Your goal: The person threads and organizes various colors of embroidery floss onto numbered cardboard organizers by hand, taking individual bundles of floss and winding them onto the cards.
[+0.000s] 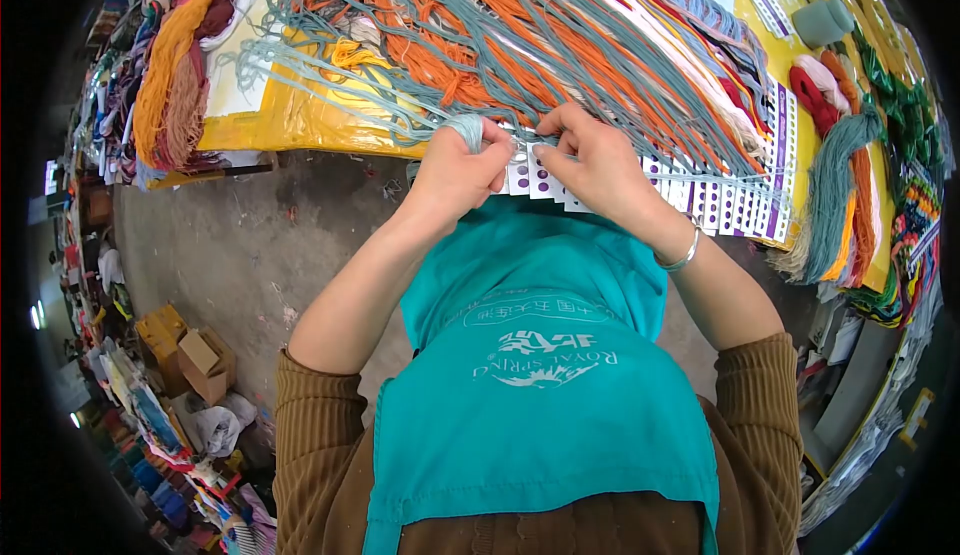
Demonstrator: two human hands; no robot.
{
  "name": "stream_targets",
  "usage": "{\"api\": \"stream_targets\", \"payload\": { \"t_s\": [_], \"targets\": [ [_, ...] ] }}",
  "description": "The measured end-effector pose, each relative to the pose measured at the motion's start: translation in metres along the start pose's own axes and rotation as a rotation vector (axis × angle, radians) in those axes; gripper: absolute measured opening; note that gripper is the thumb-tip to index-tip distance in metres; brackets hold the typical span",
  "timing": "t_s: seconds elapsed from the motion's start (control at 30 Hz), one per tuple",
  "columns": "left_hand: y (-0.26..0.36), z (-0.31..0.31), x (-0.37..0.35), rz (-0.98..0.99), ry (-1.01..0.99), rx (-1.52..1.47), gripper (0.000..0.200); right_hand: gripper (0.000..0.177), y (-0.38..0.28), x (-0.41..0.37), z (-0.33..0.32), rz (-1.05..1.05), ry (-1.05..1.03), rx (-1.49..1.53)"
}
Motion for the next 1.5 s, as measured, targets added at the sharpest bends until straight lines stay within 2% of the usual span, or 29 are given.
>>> {"api": "stream_targets", "payload": {
  "t_s": [0.17, 0.33, 0.37, 0.47, 0.57, 0.67, 0.77, 0.87, 0.97, 1.07, 1.17, 1.37, 1.5],
  "targets": [
    [0.002, 0.003, -0.003, -0.044, -0.041, -0.095, 0.008, 0.032, -0.001, 0.0, 0.003, -0.019, 0.041, -0.044],
    [0.014, 0.01, -0.01, -0.069, -0.224, -0.142, 0.014, 0.035, 0.003, 0.0, 0.008, -0.067, 0.121, -0.089],
    [0.015, 0.01, -0.01, -0.072, -0.271, -0.153, 0.016, 0.036, 0.002, 0.002, 0.008, -0.022, 0.079, -0.044],
    [0.015, 0.005, -0.004, -0.048, -0.138, -0.137, 0.021, 0.038, 0.002, 0.005, 0.003, 0.072, -0.028, 0.095],
    [0.008, 0.011, 0.003, 0.048, -0.157, 0.058, 0.019, 0.039, 0.003, 0.008, 0.0, 0.073, -0.093, 0.211],
    [0.003, 0.012, 0.01, 0.19, -0.301, 0.282, 0.017, 0.038, 0.009, 0.011, -0.002, 0.067, -0.167, 0.271],
    [0.016, 0.016, 0.01, 0.212, -0.315, 0.449, 0.014, 0.038, 0.011, 0.01, -0.004, 0.075, -0.228, 0.343],
    [-0.003, 0.012, 0.021, 0.288, -0.304, 0.249, 0.014, 0.037, 0.011, 0.011, -0.001, 0.089, -0.226, 0.416],
    [-0.003, 0.001, 0.022, -0.039, -0.312, -0.047, 0.017, 0.035, 0.014, 0.013, -0.001, 0.092, -0.204, 0.383],
    [0.009, 0.006, 0.017, 0.028, -0.309, 0.027, 0.022, 0.035, 0.012, 0.014, 0.0, 0.081, -0.181, 0.322],
    [0.012, 0.001, 0.012, -0.033, -0.23, -0.043, 0.027, 0.035, 0.012, 0.014, -0.001, 0.092, -0.192, 0.377],
    [0.005, -0.011, 0.001, -0.073, -0.26, -0.191, 0.026, 0.033, 0.009, 0.013, -0.001, 0.116, -0.222, 0.433],
    [0.008, 0.001, -0.002, 0.069, -0.299, -0.055, 0.019, 0.031, 0.01, 0.012, -0.001, 0.092, -0.232, 0.417]
  ]
}}
Point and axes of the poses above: each hand's wrist, its own x-axis towards the middle knuckle, its own z-axis out of the palm, y = z × x, the point moved 1 cm from there along x, towards the middle knuckle, and after that the axes turned 14 degrees about z, right-handed, at the moved point
